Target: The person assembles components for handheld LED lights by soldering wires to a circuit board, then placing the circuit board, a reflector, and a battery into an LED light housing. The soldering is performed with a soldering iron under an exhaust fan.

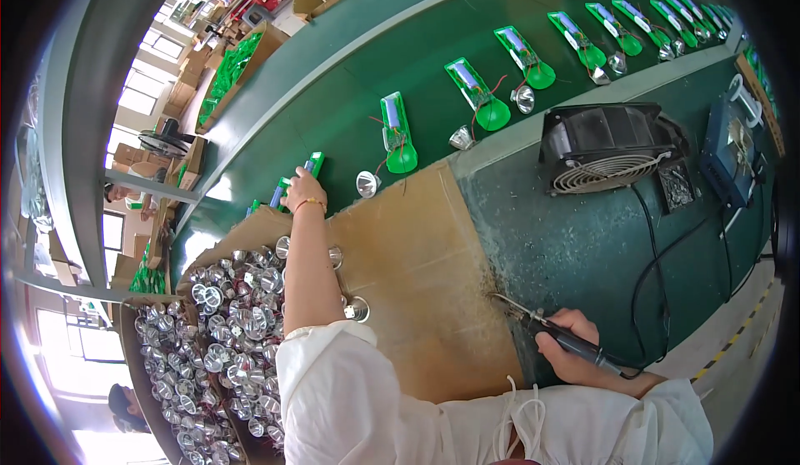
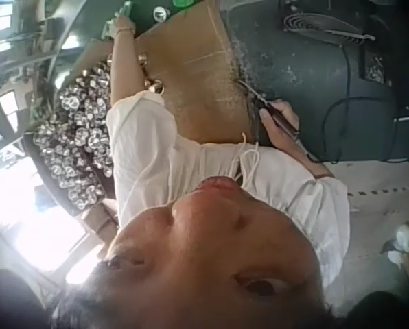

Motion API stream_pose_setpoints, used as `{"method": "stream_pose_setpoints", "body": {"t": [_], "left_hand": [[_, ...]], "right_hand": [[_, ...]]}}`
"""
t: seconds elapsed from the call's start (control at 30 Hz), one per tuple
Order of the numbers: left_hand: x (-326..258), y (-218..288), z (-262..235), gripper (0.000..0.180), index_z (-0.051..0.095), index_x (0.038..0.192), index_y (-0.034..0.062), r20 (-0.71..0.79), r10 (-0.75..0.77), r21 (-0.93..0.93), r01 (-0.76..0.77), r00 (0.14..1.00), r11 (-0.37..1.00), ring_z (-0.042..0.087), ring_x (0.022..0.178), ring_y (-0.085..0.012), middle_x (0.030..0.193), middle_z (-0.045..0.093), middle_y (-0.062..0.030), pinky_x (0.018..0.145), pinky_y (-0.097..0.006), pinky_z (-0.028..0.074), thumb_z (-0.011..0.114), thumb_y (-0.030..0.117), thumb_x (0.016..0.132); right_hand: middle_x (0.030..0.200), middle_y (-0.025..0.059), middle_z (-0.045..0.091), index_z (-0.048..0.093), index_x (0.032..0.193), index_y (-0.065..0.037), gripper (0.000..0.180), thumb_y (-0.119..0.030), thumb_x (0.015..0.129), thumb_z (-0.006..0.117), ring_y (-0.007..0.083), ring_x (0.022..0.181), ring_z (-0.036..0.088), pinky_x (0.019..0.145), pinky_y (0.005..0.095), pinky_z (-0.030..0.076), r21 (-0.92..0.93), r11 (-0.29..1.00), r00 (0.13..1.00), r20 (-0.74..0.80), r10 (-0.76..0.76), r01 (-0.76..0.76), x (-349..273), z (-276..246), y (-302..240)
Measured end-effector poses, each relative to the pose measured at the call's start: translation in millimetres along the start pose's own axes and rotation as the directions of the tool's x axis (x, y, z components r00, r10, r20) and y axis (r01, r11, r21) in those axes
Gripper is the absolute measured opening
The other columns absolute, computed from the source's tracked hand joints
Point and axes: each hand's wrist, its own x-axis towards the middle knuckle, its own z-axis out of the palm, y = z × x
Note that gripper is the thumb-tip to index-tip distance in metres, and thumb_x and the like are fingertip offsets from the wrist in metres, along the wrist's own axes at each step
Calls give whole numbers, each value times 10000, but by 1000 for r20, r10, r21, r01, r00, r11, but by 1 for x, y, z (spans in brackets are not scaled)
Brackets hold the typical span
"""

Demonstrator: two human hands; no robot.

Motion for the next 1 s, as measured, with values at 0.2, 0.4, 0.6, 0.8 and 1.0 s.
{"method": "stream_pose_setpoints", "body": {"t": [0.2,0.4,0.6,0.8,1.0], "left_hand": [[-49,10,-73,627,398,1217,64,-247,330,-115,-365,911,924,579,915,-341,973,590,-192,751,-420,475,661,332,716],[-207,0,-74,778,330,1283,73,-103,565,-521,-528,819,670,593,801,-378,908,596,-221,668,-445,482,673,399,666],[-295,-18,-40,724,414,1249,82,-122,332,-581,-339,935,740,539,921,-375,1057,535,-211,749,-435,443,659,457,680],[-290,-86,3,476,498,1179,140,-332,249,-176,-319,910,931,272,1247,-349,1320,367,-111,961,-577,189,616,315,753],[-336,-90,7,103,637,750,146,-540,243,-273,-441,806,855,416,1165,-293,1198,487,-75,967,-511,207,676,225,695]], "right_hand": [[678,63,569,521,828,-18,159,-27,737,652,97,555,515,496,228,397,24,997,997,-6,74,-74,2,2,0],[678,62,549,462,864,-15,147,-52,803,590,93,553,531,499,233,446,92,972,976,11,218,-218,6,2,-5],[661,59,552,469,853,-12,164,-111,814,594,94,534,522,490,225,432,112,985,991,-8,136,-134,6,6,-5],[649,53,553,489,863,-16,141,-95,808,592,82,513,509,464,209,402,161,981,991,-51,123,-113,-2,10,-8],[648,54,551,491,864,-20,145,-115,815,588,81,512,509,460,203,397,156,984,995,-26,95,-89,-2,10,-7]]}}
